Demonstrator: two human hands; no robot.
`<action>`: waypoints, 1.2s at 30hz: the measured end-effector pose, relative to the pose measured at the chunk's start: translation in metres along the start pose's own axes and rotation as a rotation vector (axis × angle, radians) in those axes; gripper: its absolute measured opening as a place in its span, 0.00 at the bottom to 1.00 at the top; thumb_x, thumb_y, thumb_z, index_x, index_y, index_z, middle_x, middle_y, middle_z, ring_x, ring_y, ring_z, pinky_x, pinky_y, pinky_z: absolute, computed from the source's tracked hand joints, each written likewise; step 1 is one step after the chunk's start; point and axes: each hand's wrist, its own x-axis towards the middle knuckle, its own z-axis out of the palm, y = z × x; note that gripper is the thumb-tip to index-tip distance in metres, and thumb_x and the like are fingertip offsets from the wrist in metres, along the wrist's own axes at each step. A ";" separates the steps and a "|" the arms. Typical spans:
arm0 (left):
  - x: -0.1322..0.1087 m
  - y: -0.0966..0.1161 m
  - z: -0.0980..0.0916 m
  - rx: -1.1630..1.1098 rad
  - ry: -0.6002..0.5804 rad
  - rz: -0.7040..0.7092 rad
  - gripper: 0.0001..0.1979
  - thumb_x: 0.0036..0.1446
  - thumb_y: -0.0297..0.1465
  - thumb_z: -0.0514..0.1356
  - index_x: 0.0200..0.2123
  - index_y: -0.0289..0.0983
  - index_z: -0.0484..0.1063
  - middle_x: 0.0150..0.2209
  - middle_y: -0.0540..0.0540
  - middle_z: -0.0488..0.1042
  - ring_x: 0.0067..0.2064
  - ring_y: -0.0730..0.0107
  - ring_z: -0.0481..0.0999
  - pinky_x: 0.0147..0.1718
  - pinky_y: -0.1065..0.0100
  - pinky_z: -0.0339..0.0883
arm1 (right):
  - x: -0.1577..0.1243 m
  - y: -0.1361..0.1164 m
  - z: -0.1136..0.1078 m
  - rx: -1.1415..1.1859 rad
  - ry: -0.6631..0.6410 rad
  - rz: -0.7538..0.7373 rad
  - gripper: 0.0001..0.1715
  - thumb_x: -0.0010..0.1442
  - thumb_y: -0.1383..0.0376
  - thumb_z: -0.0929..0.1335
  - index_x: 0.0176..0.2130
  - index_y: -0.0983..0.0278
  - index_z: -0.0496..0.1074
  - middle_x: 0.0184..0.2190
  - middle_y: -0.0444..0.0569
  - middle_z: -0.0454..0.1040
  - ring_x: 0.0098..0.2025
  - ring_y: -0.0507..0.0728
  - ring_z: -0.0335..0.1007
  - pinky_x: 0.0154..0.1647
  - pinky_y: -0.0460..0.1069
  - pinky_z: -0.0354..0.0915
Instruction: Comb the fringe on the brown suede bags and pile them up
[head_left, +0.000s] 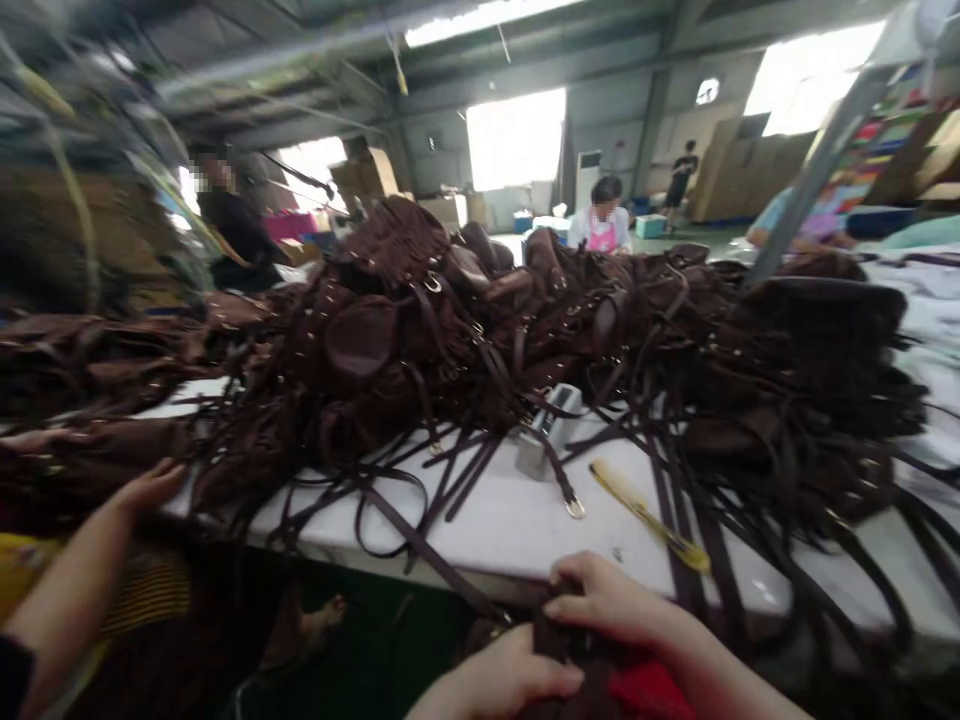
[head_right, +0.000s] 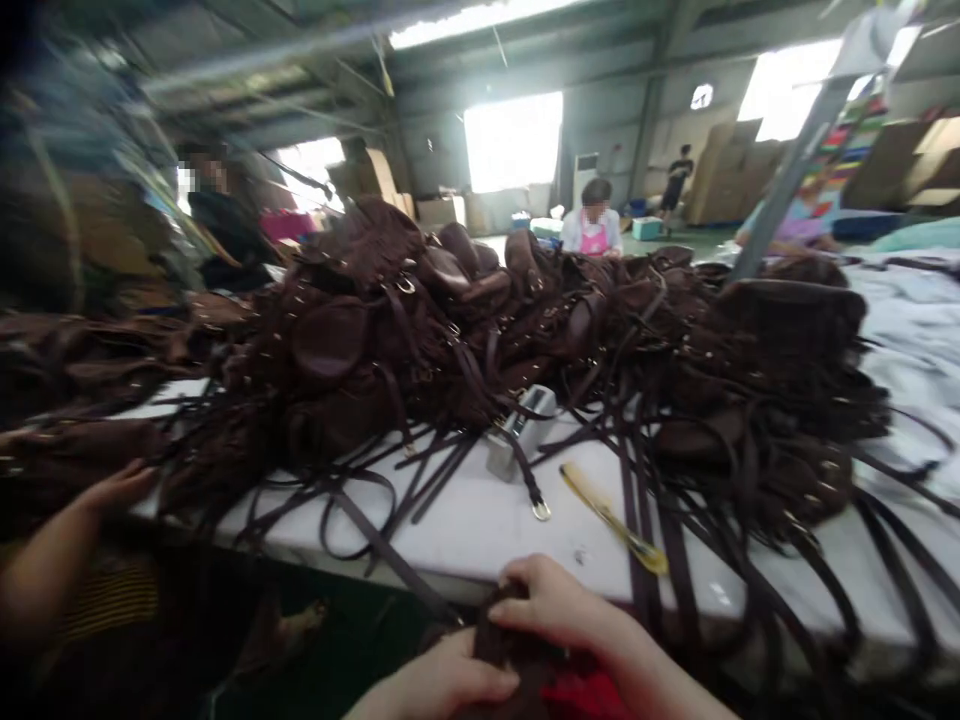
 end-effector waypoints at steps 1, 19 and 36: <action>0.002 -0.010 -0.005 -0.115 0.031 -0.040 0.21 0.54 0.44 0.61 0.44 0.34 0.70 0.41 0.45 0.75 0.44 0.62 0.74 0.46 0.60 0.66 | -0.004 0.004 -0.008 -0.034 0.049 -0.032 0.10 0.53 0.61 0.67 0.33 0.65 0.73 0.27 0.43 0.74 0.30 0.52 0.69 0.31 0.45 0.64; -0.015 -0.037 -0.011 -0.595 0.334 -0.150 0.19 0.43 0.37 0.70 0.36 0.30 0.74 0.32 0.45 0.77 0.33 0.69 0.74 0.37 0.68 0.67 | -0.052 0.021 -0.049 -0.596 0.488 0.141 0.21 0.69 0.61 0.52 0.52 0.65 0.63 0.35 0.52 0.75 0.35 0.56 0.72 0.37 0.48 0.64; 0.002 -0.013 0.022 0.641 -0.045 0.039 0.06 0.48 0.30 0.59 0.22 0.37 0.75 0.22 0.46 0.74 0.27 0.64 0.72 0.32 0.66 0.65 | 0.011 0.007 0.070 -0.692 -0.121 0.054 0.15 0.66 0.60 0.58 0.42 0.64 0.69 0.30 0.53 0.77 0.32 0.60 0.74 0.31 0.49 0.62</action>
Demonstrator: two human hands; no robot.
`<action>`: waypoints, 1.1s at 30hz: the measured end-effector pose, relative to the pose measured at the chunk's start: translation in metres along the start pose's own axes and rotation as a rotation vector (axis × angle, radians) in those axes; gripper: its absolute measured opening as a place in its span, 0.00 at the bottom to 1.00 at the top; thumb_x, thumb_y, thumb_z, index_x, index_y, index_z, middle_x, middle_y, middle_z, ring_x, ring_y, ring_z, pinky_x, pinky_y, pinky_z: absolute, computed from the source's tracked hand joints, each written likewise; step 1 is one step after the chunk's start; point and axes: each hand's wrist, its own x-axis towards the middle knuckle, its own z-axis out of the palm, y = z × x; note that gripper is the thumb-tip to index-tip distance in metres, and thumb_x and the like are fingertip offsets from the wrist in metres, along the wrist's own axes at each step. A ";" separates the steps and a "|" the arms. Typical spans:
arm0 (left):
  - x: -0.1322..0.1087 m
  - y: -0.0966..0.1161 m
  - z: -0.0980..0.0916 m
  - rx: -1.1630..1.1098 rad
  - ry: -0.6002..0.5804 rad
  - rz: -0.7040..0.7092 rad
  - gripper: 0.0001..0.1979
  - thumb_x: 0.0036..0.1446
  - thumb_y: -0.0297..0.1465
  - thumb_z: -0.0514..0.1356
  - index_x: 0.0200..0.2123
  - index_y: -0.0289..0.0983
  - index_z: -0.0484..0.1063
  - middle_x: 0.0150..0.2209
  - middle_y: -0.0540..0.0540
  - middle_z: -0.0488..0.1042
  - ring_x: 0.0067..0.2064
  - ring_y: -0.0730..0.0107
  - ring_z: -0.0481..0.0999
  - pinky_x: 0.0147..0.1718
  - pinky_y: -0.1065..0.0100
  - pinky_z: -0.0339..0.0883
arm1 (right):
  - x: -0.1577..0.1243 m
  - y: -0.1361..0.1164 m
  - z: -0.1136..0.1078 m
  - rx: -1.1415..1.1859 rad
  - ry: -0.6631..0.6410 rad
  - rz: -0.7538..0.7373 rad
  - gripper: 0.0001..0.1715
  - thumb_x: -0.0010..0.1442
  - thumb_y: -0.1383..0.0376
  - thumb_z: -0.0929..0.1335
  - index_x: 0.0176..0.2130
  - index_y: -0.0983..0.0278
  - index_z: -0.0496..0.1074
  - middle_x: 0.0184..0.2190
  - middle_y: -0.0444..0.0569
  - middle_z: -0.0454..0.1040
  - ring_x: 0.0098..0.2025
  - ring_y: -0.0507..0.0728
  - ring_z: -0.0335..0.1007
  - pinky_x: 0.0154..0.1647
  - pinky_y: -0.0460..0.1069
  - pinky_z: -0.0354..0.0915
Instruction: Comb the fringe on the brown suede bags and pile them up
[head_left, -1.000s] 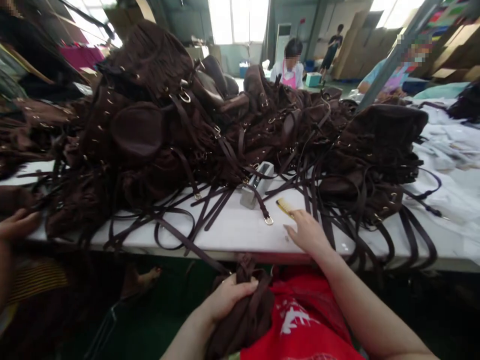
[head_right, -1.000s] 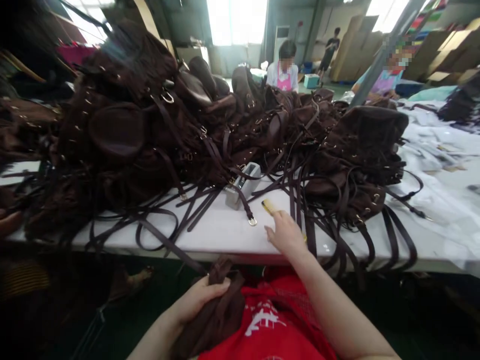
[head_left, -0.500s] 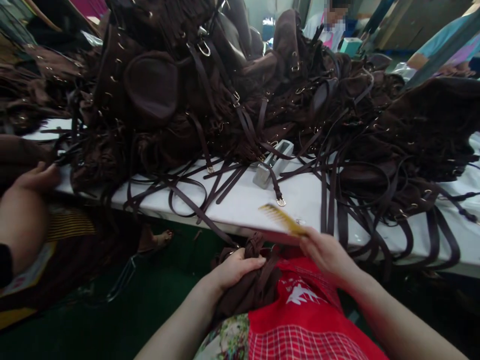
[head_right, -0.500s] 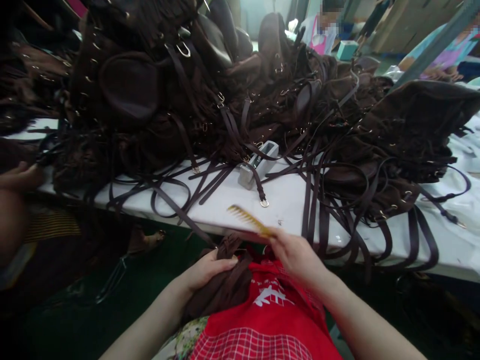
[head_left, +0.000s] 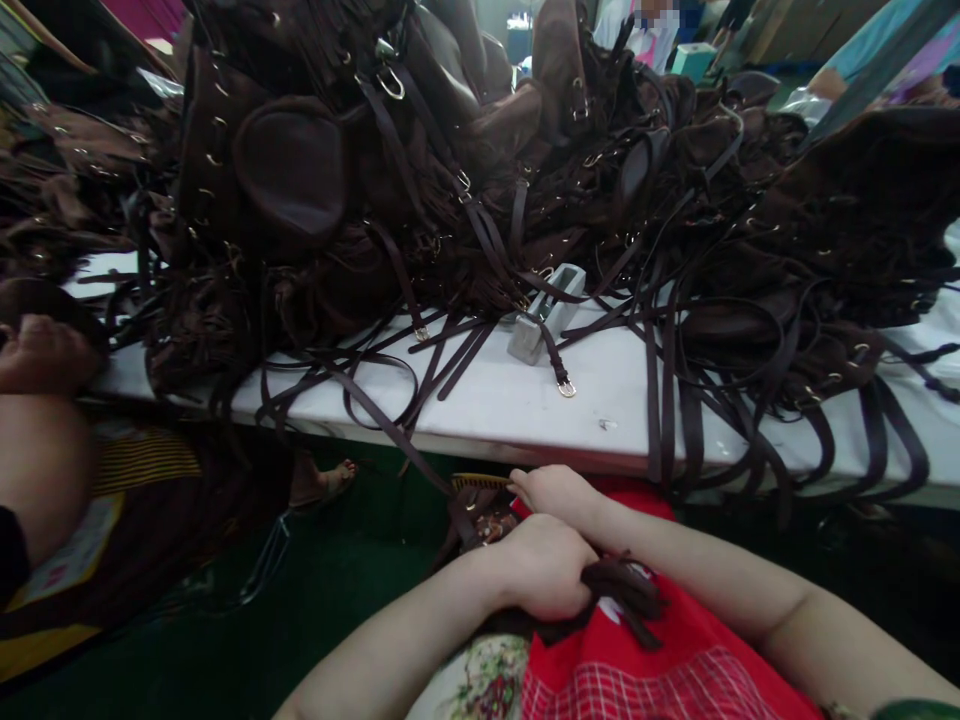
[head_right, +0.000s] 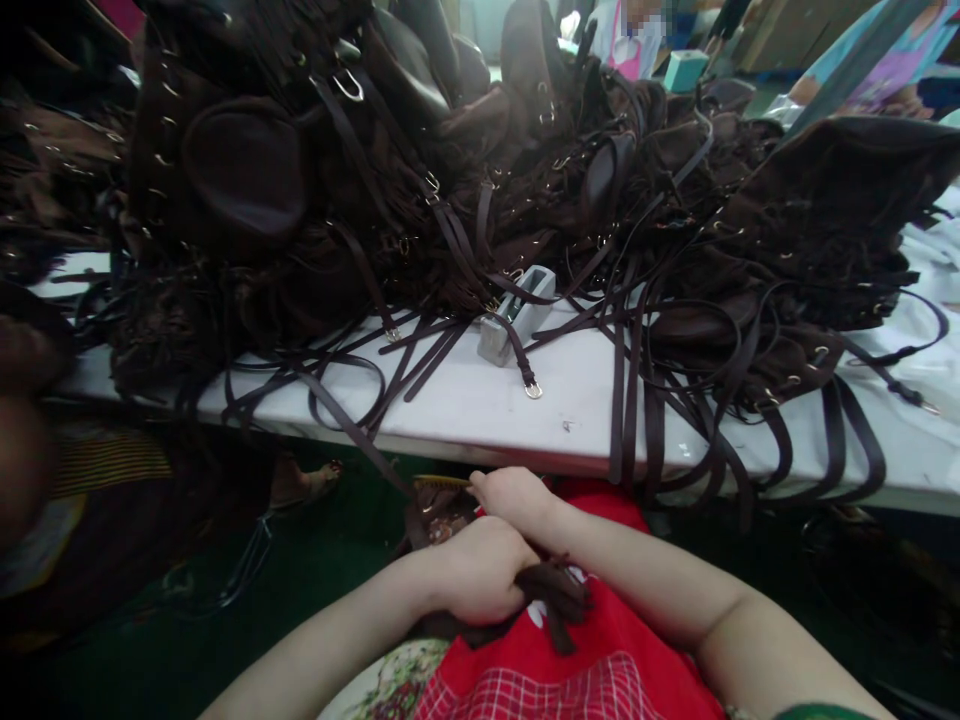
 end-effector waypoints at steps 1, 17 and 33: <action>0.002 -0.001 0.000 -0.017 -0.011 0.001 0.07 0.49 0.31 0.59 0.22 0.37 0.75 0.22 0.46 0.74 0.26 0.64 0.71 0.31 0.66 0.64 | 0.006 0.003 -0.002 0.018 0.022 0.007 0.17 0.67 0.60 0.56 0.42 0.65 0.69 0.32 0.54 0.77 0.34 0.60 0.74 0.33 0.50 0.63; -0.017 -0.052 0.000 -0.887 0.428 -0.211 0.13 0.45 0.36 0.66 0.31 0.32 0.75 0.31 0.45 0.76 0.35 0.64 0.73 0.40 0.64 0.65 | -0.060 0.007 -0.018 0.088 0.070 -0.122 0.15 0.68 0.63 0.55 0.47 0.62 0.66 0.36 0.49 0.77 0.35 0.55 0.73 0.33 0.47 0.60; -0.026 -0.041 0.002 -0.753 0.189 0.005 0.23 0.61 0.45 0.51 0.23 0.34 0.67 0.25 0.48 0.66 0.29 0.73 0.64 0.33 0.70 0.60 | -0.020 0.046 0.017 0.100 0.041 0.126 0.19 0.69 0.59 0.53 0.41 0.64 0.67 0.31 0.50 0.76 0.32 0.56 0.73 0.33 0.47 0.60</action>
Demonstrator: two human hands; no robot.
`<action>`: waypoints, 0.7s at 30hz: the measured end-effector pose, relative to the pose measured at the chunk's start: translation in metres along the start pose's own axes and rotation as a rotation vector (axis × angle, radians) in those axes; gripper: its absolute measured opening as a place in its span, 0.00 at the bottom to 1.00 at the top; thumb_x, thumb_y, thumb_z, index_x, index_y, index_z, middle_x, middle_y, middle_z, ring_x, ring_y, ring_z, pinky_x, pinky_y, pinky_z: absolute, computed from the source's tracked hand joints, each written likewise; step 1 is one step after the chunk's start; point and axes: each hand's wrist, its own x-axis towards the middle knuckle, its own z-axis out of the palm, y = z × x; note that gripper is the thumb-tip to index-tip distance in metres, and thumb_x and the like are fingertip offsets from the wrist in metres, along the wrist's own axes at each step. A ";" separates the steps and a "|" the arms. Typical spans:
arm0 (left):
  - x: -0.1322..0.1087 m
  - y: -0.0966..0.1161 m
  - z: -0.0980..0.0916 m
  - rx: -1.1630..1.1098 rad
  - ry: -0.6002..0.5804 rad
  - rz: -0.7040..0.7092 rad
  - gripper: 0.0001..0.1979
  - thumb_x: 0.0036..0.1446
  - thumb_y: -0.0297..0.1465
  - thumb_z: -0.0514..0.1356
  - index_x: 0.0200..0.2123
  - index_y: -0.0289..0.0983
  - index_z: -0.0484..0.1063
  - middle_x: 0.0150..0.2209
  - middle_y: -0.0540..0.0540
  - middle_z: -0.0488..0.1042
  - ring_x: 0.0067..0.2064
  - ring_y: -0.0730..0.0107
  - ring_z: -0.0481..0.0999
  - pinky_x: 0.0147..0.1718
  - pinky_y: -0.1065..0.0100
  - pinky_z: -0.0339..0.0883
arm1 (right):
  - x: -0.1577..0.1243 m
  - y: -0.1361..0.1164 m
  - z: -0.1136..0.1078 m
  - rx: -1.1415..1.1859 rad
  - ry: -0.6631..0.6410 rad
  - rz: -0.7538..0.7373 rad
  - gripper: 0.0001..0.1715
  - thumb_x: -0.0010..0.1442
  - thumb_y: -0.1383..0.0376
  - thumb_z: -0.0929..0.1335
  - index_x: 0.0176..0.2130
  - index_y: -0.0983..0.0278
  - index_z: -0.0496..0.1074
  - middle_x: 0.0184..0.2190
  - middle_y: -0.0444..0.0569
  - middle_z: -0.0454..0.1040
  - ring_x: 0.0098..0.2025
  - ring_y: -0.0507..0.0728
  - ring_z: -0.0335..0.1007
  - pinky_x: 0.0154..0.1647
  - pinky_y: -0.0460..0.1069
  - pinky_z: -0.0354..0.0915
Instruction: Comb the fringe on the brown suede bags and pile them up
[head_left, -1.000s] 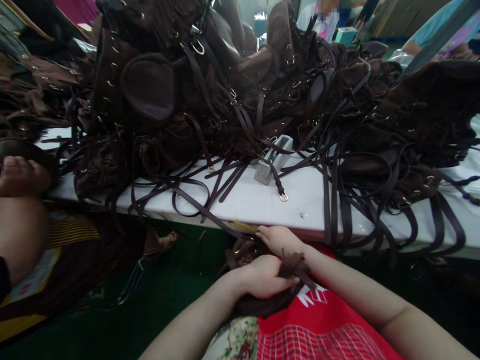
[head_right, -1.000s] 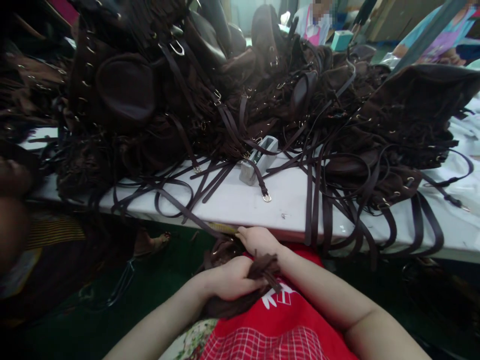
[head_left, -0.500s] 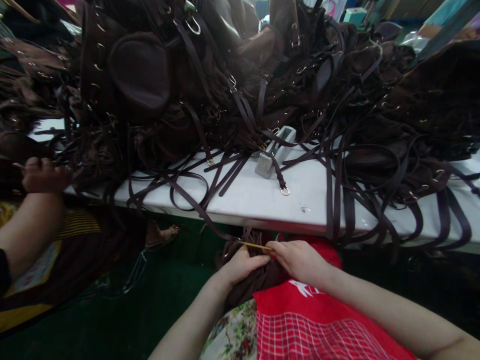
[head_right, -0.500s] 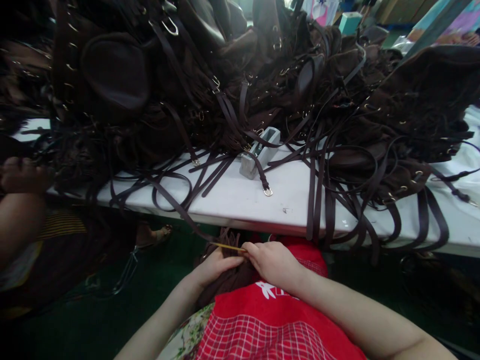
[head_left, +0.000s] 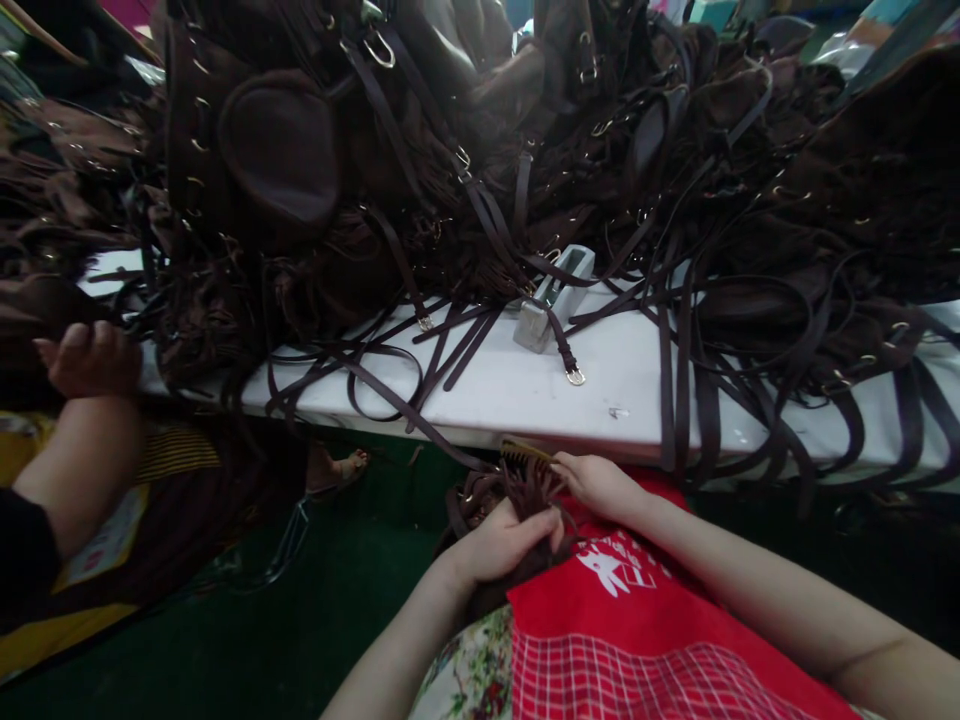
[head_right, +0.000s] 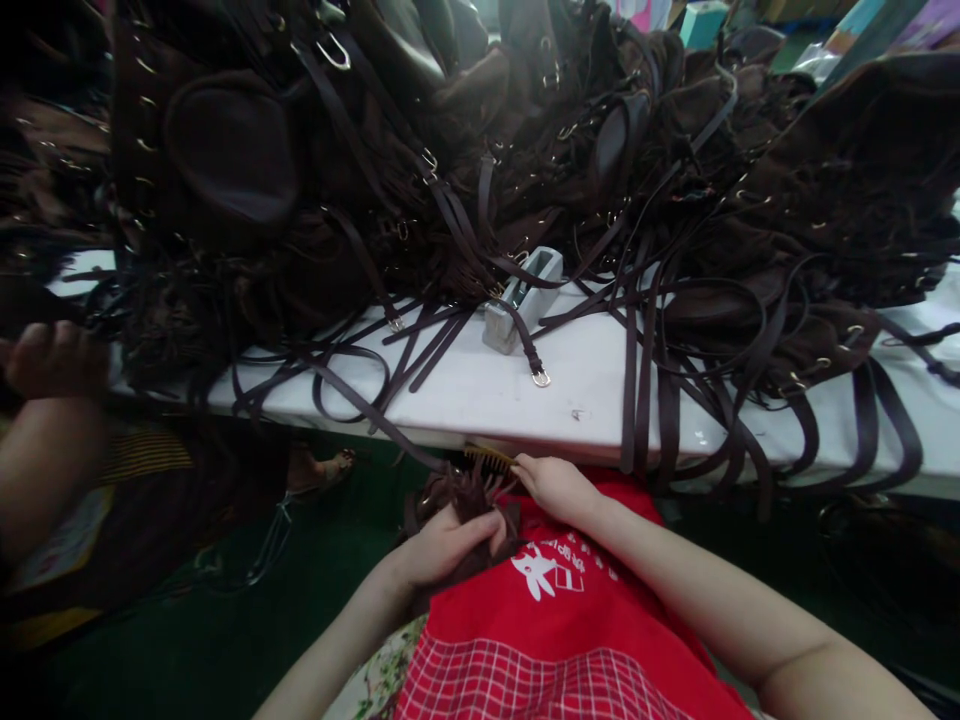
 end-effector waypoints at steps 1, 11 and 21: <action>0.000 -0.005 -0.004 -0.058 0.071 -0.025 0.23 0.61 0.45 0.52 0.23 0.34 0.66 0.24 0.49 0.65 0.28 0.73 0.63 0.31 0.71 0.59 | -0.004 0.001 -0.005 0.057 0.045 -0.011 0.20 0.69 0.59 0.52 0.40 0.64 0.67 0.30 0.49 0.76 0.31 0.54 0.72 0.33 0.47 0.60; 0.001 -0.017 -0.010 -0.227 0.168 -0.078 0.20 0.57 0.42 0.58 0.22 0.32 0.70 0.21 0.49 0.67 0.24 0.74 0.65 0.27 0.72 0.58 | -0.038 -0.020 -0.016 -0.067 0.041 -0.271 0.16 0.68 0.60 0.55 0.40 0.62 0.68 0.31 0.49 0.76 0.32 0.56 0.73 0.30 0.47 0.57; -0.004 -0.021 -0.016 -0.324 0.249 -0.096 0.22 0.56 0.46 0.57 0.25 0.31 0.72 0.19 0.46 0.70 0.22 0.73 0.68 0.24 0.73 0.59 | -0.004 0.004 0.008 0.375 0.067 -0.116 0.21 0.67 0.54 0.57 0.38 0.63 0.71 0.29 0.49 0.76 0.30 0.56 0.72 0.31 0.48 0.63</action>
